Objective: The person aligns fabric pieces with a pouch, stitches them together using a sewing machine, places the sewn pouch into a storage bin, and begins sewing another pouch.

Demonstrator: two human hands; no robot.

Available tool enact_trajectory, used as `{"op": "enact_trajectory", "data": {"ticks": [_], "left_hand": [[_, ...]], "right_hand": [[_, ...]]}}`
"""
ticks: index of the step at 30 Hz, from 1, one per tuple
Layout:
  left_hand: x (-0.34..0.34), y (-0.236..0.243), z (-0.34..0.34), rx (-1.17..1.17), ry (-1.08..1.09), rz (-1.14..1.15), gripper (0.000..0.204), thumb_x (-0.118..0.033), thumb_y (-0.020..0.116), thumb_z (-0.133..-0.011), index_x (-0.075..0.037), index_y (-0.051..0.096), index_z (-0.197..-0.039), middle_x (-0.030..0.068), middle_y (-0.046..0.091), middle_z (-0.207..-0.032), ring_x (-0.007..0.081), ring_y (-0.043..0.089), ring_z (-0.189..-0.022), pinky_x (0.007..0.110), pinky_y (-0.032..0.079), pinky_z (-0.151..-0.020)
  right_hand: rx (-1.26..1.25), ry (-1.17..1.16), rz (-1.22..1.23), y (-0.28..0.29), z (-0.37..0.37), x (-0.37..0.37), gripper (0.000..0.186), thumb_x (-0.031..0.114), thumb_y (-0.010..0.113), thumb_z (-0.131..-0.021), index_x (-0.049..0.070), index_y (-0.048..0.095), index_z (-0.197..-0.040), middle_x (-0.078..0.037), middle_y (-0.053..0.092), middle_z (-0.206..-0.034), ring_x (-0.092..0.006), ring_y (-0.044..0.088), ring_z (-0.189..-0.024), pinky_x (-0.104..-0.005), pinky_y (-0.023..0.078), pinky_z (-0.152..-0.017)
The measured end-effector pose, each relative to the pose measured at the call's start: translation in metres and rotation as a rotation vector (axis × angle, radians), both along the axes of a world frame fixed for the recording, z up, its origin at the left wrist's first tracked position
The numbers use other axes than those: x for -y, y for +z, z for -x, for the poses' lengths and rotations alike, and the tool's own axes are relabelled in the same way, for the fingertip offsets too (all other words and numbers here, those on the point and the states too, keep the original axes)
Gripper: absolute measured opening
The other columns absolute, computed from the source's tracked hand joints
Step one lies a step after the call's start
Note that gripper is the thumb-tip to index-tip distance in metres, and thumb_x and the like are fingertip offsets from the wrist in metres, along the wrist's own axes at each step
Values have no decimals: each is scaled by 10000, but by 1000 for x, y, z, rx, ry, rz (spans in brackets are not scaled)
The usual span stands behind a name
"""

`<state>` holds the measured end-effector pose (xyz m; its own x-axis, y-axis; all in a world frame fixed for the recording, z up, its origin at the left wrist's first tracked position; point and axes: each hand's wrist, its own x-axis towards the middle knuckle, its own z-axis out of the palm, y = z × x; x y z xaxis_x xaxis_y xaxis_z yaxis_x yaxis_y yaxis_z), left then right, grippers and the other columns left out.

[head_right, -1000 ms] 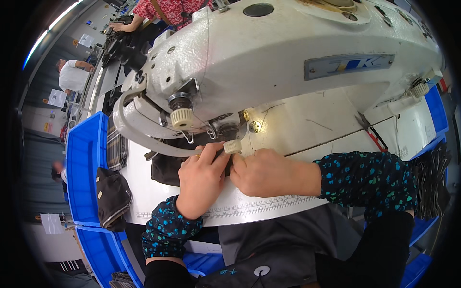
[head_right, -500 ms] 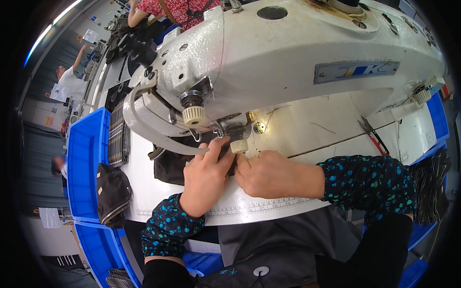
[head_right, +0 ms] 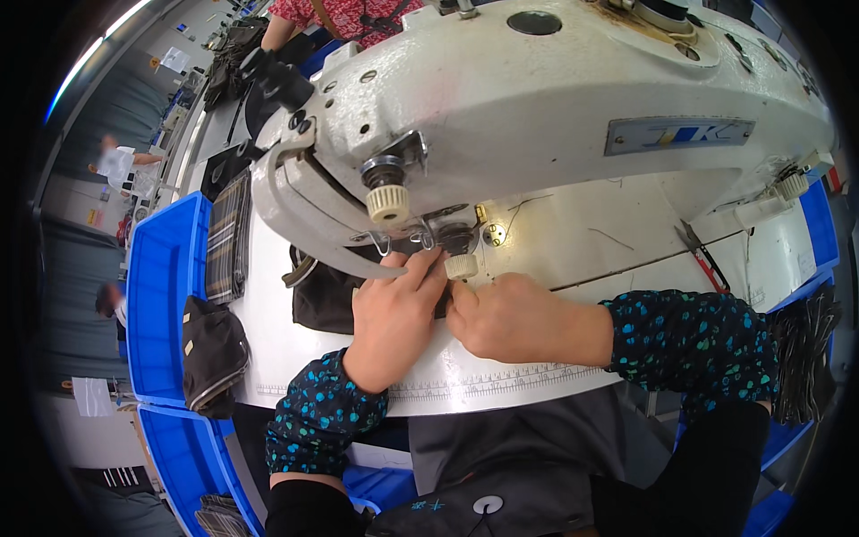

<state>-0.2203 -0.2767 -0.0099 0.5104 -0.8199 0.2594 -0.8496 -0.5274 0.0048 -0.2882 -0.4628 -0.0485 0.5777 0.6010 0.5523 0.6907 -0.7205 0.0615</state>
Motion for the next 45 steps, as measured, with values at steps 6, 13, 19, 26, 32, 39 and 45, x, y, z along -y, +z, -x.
{"op": "enact_trajectory", "data": {"ticks": [6,13,19,26,32,39,45], "left_hand": [[2,-4,-3,9,-10,13,411,-98,665,-764,-55,703,-1171,31,660,-1135,251,647,-990,358,559,-734],[-1,3,-2,-72,24,35,444,-38,681,-728,-85,704,-1169,37,677,-1128,273,680,-947,378,569,-746],[-16,13,4,-57,18,73,399,-27,709,-737,-106,722,-1128,20,736,-1060,240,694,-856,367,559,-791],[-11,8,5,41,-114,29,319,-112,700,-762,-104,736,-1079,-20,673,-970,193,647,-979,480,469,-1031],[-10,3,0,32,-153,19,278,-161,618,-795,-74,700,-1046,21,579,-953,213,573,-1018,486,423,-1102],[-3,-2,-18,48,-125,29,383,-103,689,-716,-89,717,-1097,25,632,-994,252,625,-1037,451,470,-917],[-2,-9,-27,57,-109,83,333,-70,712,-742,-93,715,-1074,49,640,-970,266,643,-978,427,473,-876]], "right_hand": [[3,-21,-21,-2,-1,0,150,137,642,-794,-3,667,-842,-81,593,-744,-145,594,-511,-306,440,-410],[-1,-55,-11,0,0,1,171,141,646,-793,-8,685,-868,-111,647,-795,-148,616,-527,-305,464,-425],[-49,50,-24,4,7,1,213,159,646,-773,-20,696,-878,-250,723,-993,-175,663,-550,-308,518,-457],[-128,65,-44,4,12,-1,210,162,640,-766,-36,671,-831,-301,714,-987,-188,650,-501,-319,507,-430],[-92,56,-48,4,12,-2,206,147,633,-773,-50,658,-825,-318,704,-974,-183,644,-497,-320,495,-417],[-35,-74,-18,-3,1,-1,209,127,644,-769,-31,671,-902,-178,683,-845,-164,628,-502,-315,479,-414],[-88,-115,-27,-6,-2,2,283,135,657,-759,-44,692,-975,-53,580,-705,-153,617,-503,-311,463,-421]]}}
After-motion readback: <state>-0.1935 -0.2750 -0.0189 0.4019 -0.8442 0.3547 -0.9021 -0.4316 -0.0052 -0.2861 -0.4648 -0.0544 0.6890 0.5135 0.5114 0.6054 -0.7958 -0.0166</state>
